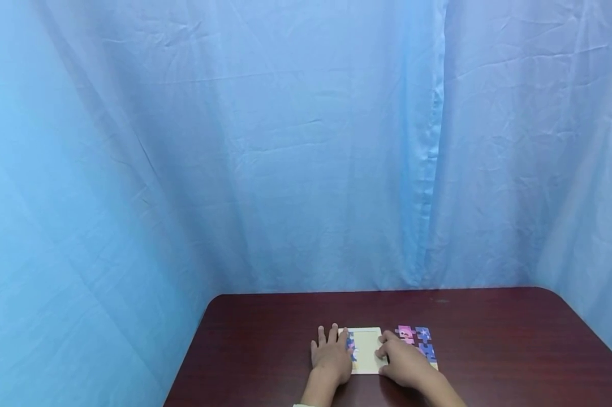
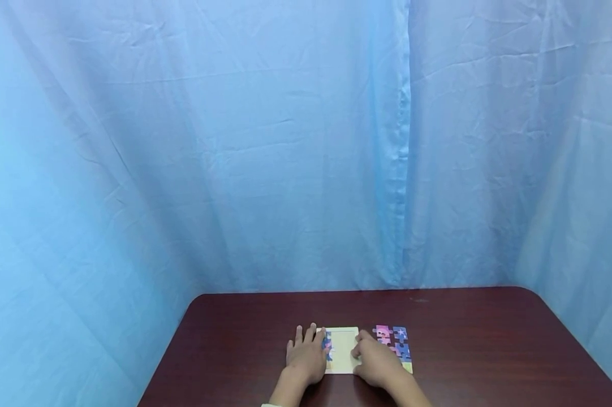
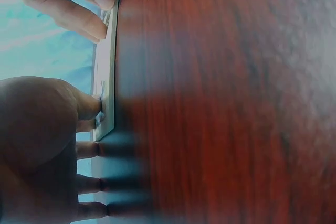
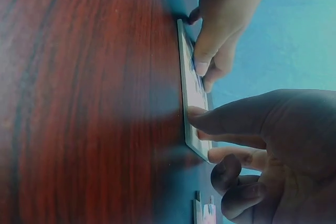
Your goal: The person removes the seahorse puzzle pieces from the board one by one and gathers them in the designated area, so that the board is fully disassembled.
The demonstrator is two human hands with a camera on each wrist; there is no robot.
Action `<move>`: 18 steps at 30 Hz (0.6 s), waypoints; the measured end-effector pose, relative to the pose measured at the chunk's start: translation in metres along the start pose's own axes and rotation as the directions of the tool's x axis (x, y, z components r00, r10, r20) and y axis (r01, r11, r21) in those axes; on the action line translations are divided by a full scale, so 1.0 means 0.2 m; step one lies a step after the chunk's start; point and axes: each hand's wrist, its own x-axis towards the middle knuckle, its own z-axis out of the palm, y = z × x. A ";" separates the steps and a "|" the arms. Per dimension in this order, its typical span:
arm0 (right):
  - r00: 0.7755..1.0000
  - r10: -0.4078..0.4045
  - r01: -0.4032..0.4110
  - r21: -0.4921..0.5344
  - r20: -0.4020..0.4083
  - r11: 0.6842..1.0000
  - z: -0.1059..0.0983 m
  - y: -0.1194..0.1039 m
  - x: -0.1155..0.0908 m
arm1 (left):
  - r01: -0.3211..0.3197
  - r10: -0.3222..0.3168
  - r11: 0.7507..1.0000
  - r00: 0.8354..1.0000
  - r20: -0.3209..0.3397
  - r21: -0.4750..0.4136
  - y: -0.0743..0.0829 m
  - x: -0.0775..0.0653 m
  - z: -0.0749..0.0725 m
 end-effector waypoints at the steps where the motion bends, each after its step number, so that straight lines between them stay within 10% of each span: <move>1: 1.000 0.012 -0.012 0.001 0.006 1.000 0.00 -0.01 0.00 | -0.003 0.003 1.000 1.000 -0.008 0.005 0.00 0.00 0.00; 18: 0.994 0.101 -0.101 0.006 0.040 0.995 -0.03 -0.05 0.01 | -0.091 0.098 0.980 0.995 0.030 -0.177 -0.13 0.01 -0.02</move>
